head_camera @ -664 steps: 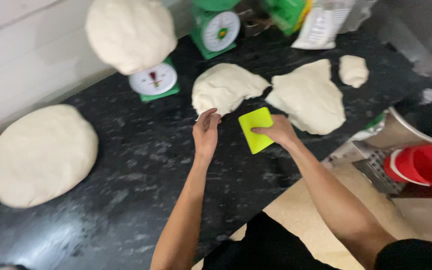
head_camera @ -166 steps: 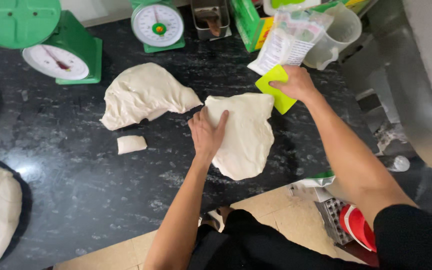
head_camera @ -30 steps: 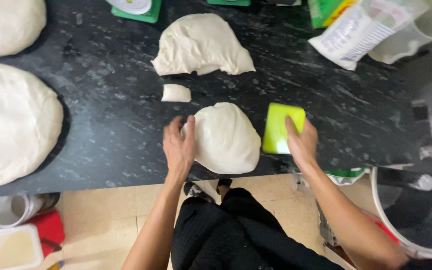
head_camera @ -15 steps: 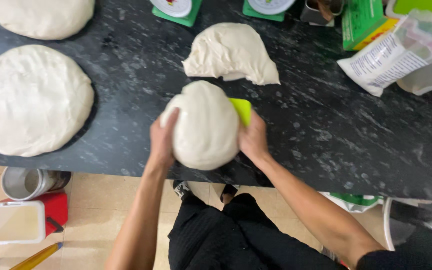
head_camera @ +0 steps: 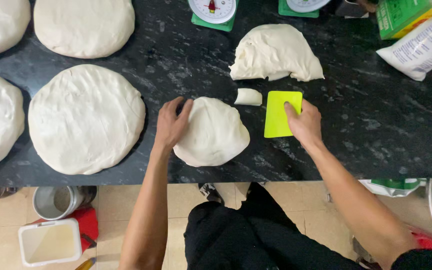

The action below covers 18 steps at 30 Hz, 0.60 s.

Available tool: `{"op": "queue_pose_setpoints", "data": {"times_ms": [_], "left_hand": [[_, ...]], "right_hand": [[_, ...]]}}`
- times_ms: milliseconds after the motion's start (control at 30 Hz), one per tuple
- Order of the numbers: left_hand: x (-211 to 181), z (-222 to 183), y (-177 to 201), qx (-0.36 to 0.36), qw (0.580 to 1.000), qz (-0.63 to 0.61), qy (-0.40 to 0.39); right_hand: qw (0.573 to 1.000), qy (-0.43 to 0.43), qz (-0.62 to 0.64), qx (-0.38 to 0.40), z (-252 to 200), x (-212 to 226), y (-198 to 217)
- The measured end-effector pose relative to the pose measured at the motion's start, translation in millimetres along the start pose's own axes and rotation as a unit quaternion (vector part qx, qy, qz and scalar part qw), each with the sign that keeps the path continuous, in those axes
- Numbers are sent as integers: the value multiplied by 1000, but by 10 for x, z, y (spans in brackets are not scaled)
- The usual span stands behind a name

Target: The person divides large mounds of dough using a scraper, weighs individual portions on a scale, and shapes them into rounded loaves by hand on a dark countertop.

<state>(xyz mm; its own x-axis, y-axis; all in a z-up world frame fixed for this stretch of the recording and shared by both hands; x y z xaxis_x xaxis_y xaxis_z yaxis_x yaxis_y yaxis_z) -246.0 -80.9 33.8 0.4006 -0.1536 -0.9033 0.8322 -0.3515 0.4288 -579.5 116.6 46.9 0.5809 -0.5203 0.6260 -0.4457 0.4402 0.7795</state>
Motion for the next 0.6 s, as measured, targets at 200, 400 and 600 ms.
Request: {"op": "queue_pose_setpoints", "data": {"times_ms": [200, 400, 600], "left_hand": [[17, 15, -250, 111, 985, 75, 109], [-444, 7, -104, -78, 971, 187, -123], [-700, 494, -1465, 111, 963, 178, -168]], "right_hand": [[995, -87, 39, 15, 139, -161, -197], [996, -75, 18, 34, 342, -404, 34], [994, 81, 65, -15, 399, 3, -559]]}}
Point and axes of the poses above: each hand's wrist, its own z-axis towards the middle knuckle, its own y-axis out of the back of the hand, x = y × z, the point moved 8 cm from there along z, towards the middle knuckle, and after that the axes turned 9 degrees about -z, right-handed, at the moved point
